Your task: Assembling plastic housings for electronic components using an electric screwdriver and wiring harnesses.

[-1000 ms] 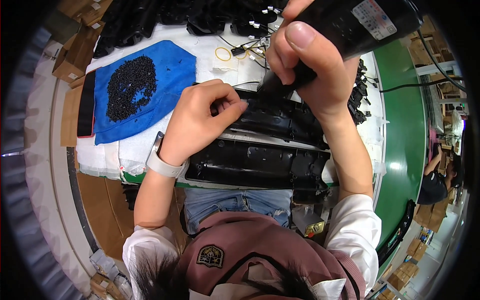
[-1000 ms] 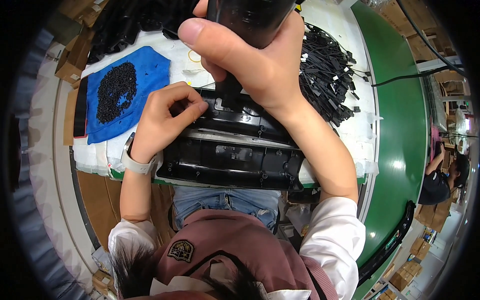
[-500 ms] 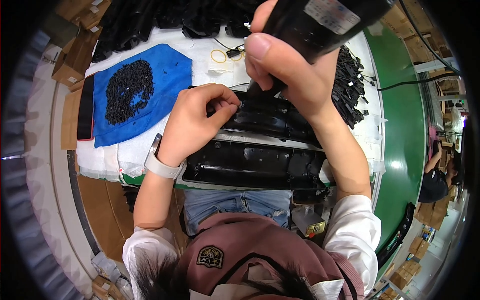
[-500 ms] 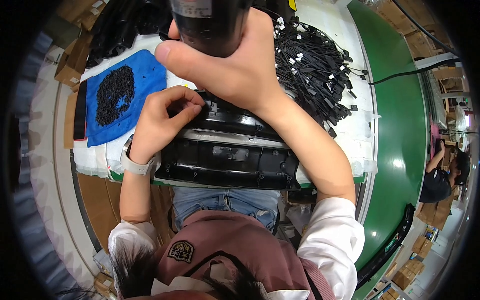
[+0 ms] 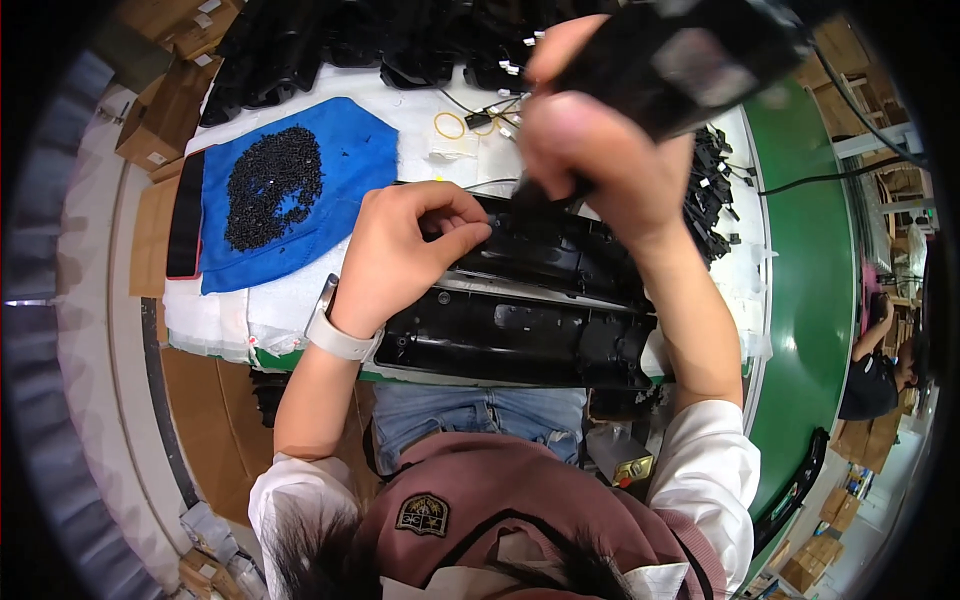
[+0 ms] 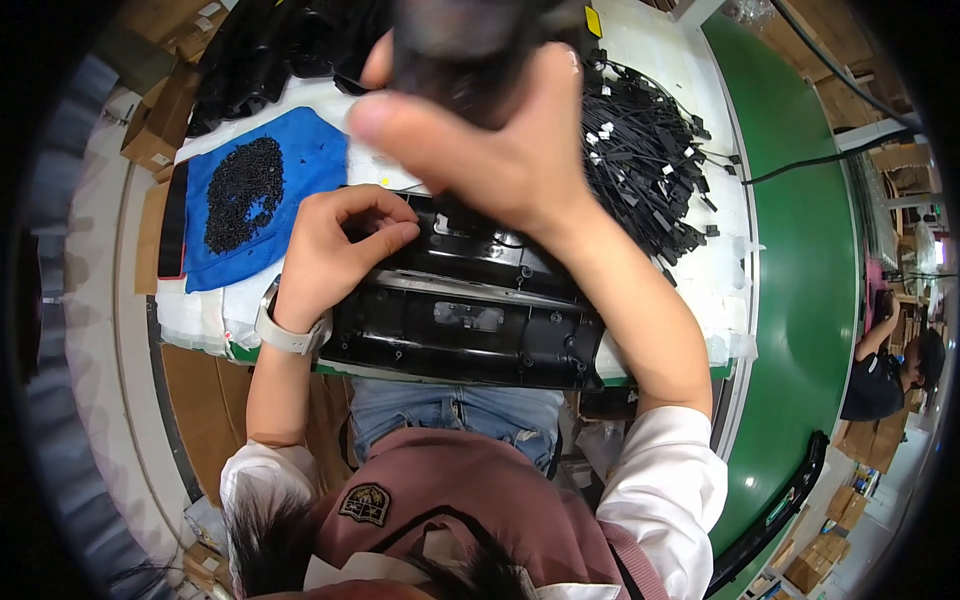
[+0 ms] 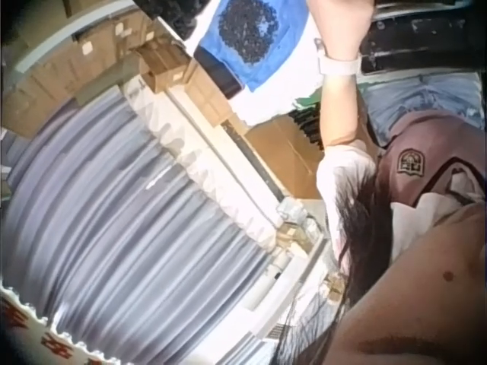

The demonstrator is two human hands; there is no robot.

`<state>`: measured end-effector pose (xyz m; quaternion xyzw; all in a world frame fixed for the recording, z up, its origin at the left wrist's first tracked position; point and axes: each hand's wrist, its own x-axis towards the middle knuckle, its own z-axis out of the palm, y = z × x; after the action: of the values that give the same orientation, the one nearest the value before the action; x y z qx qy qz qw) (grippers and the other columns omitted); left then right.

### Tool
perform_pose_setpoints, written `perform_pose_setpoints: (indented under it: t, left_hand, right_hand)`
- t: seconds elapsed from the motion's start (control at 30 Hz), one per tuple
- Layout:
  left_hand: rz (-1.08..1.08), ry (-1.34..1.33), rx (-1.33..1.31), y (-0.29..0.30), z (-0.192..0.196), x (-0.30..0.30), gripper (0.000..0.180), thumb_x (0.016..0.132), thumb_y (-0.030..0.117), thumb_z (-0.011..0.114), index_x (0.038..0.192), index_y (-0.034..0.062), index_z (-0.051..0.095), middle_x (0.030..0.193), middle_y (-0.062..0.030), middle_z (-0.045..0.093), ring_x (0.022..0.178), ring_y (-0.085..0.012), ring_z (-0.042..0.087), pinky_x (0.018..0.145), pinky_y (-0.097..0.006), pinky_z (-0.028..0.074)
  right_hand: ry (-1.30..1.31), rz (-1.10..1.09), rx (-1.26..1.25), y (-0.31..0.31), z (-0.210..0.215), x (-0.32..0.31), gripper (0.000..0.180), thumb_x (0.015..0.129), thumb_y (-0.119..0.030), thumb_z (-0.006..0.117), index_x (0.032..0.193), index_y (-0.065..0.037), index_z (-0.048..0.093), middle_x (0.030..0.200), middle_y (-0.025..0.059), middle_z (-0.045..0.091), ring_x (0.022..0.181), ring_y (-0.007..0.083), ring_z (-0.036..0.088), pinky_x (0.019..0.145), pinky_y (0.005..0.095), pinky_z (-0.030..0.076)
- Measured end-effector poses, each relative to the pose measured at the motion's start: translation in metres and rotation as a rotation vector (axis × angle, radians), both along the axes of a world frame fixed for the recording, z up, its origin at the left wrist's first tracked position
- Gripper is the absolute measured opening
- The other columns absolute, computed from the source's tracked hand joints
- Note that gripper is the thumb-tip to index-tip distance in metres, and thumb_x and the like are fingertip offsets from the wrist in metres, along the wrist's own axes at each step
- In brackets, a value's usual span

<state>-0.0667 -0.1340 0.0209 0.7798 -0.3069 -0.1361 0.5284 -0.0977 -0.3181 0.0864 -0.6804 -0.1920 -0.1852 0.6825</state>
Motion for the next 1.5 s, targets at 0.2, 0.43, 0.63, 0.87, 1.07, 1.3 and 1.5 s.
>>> perform_pose_setpoints:
  t: [0.2, 0.43, 0.63, 0.87, 1.07, 1.3, 1.5]
  left_hand:
    - [0.040, 0.256, -0.267, 0.001, 0.008, -0.011, 0.008, 0.086, 0.005, 0.069, 0.088, -0.0029, 0.069, 0.078, -0.0033, 0.069, 0.072, -0.0078, 0.062, 0.068, -0.023, 0.050]
    - [-0.050, 0.358, -0.346, 0.004, 0.010, -0.014, 0.009, 0.085, 0.003, 0.071, 0.092, -0.0030, 0.068, 0.084, -0.0029, 0.068, 0.077, -0.0070, 0.062, 0.071, -0.021, 0.050]
    - [-0.058, 0.261, -0.353, -0.002, 0.006, -0.008, 0.011, 0.081, 0.002, 0.075, 0.091, -0.0025, 0.070, 0.082, -0.0025, 0.069, 0.074, -0.0050, 0.061, 0.068, -0.019, 0.049]
    - [-0.021, 0.310, -0.417, 0.001, 0.008, -0.008, 0.015, 0.080, 0.003, 0.076, 0.091, -0.0024, 0.069, 0.084, -0.0022, 0.069, 0.075, -0.0089, 0.063, 0.068, -0.021, 0.052]
    - [0.014, -0.421, -0.038, -0.013, 0.017, 0.030, 0.015, 0.084, 0.012, 0.071, 0.095, 0.0022, 0.071, 0.083, -0.0113, 0.069, 0.070, -0.0194, 0.065, 0.064, -0.027, 0.051]
    - [-0.033, -0.692, 0.289, -0.042, -0.021, 0.086, 0.023, 0.078, 0.015, 0.075, 0.096, 0.0025, 0.070, 0.078, -0.0098, 0.060, 0.070, -0.0266, 0.061, 0.066, -0.036, 0.050]
    - [-0.138, -1.112, 0.416, -0.056, -0.022, 0.108, 0.016, 0.080, 0.016, 0.071, 0.085, 0.0023, 0.066, 0.075, -0.0088, 0.062, 0.070, -0.0267, 0.063, 0.064, -0.038, 0.050]
  right_hand:
    - [-0.179, 0.472, 0.492, -0.044, 0.023, -0.008, 0.042, 0.091, -0.035, 0.057, 0.116, -0.003, 0.052, 0.074, -0.0012, 0.049, 0.056, 0.0104, 0.046, 0.067, 0.0304, 0.037]
    - [-0.162, 0.473, 0.568, -0.040, 0.025, -0.018, 0.043, 0.089, -0.036, 0.059, 0.114, -0.002, 0.052, 0.075, -0.0005, 0.049, 0.058, 0.0113, 0.046, 0.070, 0.0317, 0.036]
    - [-0.056, 0.449, 0.546, -0.042, 0.031, -0.020, 0.039, 0.086, -0.032, 0.058, 0.108, -0.001, 0.054, 0.075, 0.0000, 0.049, 0.059, 0.0117, 0.046, 0.071, 0.0314, 0.036]
    - [-0.029, 0.355, 0.625, -0.039, 0.033, -0.017, 0.033, 0.085, -0.028, 0.058, 0.104, -0.001, 0.052, 0.072, -0.0007, 0.048, 0.060, 0.0107, 0.045, 0.073, 0.0313, 0.034]
    - [-0.059, 0.406, 0.624, -0.123, 0.051, -0.029, 0.029, 0.085, -0.023, 0.059, 0.101, 0.000, 0.052, 0.070, -0.0013, 0.048, 0.058, 0.0101, 0.045, 0.071, 0.0303, 0.035]
    - [-0.147, 0.452, 0.576, -0.132, 0.068, -0.047, 0.029, 0.084, -0.022, 0.061, 0.100, 0.000, 0.052, 0.069, -0.0009, 0.049, 0.056, 0.0102, 0.047, 0.066, 0.0293, 0.036]
    - [-0.191, 0.454, 0.554, -0.125, 0.069, -0.054, 0.028, 0.083, -0.020, 0.063, 0.100, -0.001, 0.051, 0.067, -0.0006, 0.050, 0.054, 0.0102, 0.048, 0.062, 0.0285, 0.037]
